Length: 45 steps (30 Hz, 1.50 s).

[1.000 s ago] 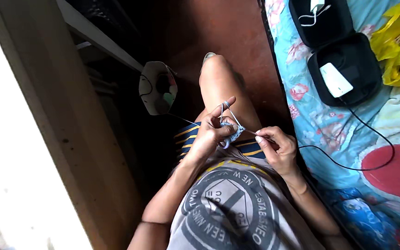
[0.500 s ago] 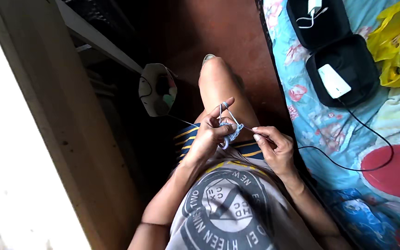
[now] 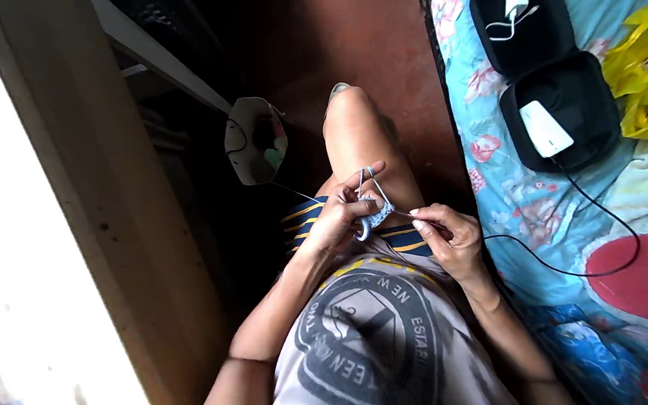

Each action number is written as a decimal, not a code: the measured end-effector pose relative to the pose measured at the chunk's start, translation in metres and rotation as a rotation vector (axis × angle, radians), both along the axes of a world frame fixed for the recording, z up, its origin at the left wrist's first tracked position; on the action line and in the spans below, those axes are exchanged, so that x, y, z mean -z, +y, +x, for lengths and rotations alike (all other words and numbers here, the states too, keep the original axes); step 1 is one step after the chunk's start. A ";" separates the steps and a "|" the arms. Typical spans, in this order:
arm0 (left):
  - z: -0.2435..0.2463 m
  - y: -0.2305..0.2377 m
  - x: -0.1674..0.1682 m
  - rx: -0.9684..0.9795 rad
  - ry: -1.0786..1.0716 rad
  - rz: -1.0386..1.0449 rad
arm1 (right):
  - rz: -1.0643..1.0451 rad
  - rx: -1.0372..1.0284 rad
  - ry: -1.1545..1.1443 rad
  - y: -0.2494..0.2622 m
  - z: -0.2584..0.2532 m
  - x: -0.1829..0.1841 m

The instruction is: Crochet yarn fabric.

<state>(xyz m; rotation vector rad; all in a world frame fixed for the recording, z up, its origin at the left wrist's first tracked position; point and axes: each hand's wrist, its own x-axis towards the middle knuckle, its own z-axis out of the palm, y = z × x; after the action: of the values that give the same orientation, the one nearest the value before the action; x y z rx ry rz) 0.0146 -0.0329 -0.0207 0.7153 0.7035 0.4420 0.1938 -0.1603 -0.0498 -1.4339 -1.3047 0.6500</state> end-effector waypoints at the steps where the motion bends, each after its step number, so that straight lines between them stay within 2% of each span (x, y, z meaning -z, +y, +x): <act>1: 0.000 0.000 0.001 0.019 -0.016 0.058 | -0.038 -0.013 0.079 0.001 0.000 -0.003; 5: 0.003 -0.001 0.001 0.039 -0.021 0.198 | -0.234 -0.042 0.418 0.005 -0.001 -0.011; 10: 0.004 -0.004 -0.001 0.002 0.012 0.276 | -0.360 -0.076 0.724 0.009 -0.006 -0.016; 15: 0.005 -0.006 0.003 0.006 -0.020 0.331 | -0.386 -0.069 0.851 0.011 -0.010 -0.017; 22: 0.004 -0.005 0.004 -0.003 -0.040 0.262 | -0.346 -0.059 0.998 0.008 -0.014 -0.011; 27: 0.003 -0.006 0.003 0.009 -0.032 0.231 | -0.327 -0.074 1.016 0.007 -0.013 -0.009; 33: 0.010 -0.009 -0.006 -0.050 0.102 0.336 | -0.269 -0.023 0.616 0.005 -0.015 -0.004; 35: 0.012 -0.010 -0.006 -0.050 0.139 0.412 | -0.301 -0.011 0.688 0.006 -0.016 -0.005; 38: 0.014 -0.013 -0.004 -0.016 0.148 0.542 | -0.357 -0.024 0.989 0.007 -0.017 -0.008; 40: 0.015 -0.013 -0.002 0.010 0.135 0.572 | -0.350 -0.026 1.084 0.008 -0.018 -0.007; 42: 0.014 -0.013 -0.002 0.037 0.139 0.548 | -0.323 -0.026 1.061 0.008 -0.018 -0.006; 45: 0.011 -0.010 -0.004 0.045 0.128 0.462 | -0.253 -0.041 0.858 0.007 -0.012 -0.003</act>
<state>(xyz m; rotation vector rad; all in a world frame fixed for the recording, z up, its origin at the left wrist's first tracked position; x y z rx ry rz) 0.0253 -0.0429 -0.0162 1.2004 0.7106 0.5275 0.1814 -0.1533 -0.0467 -1.1043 -0.5828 1.3116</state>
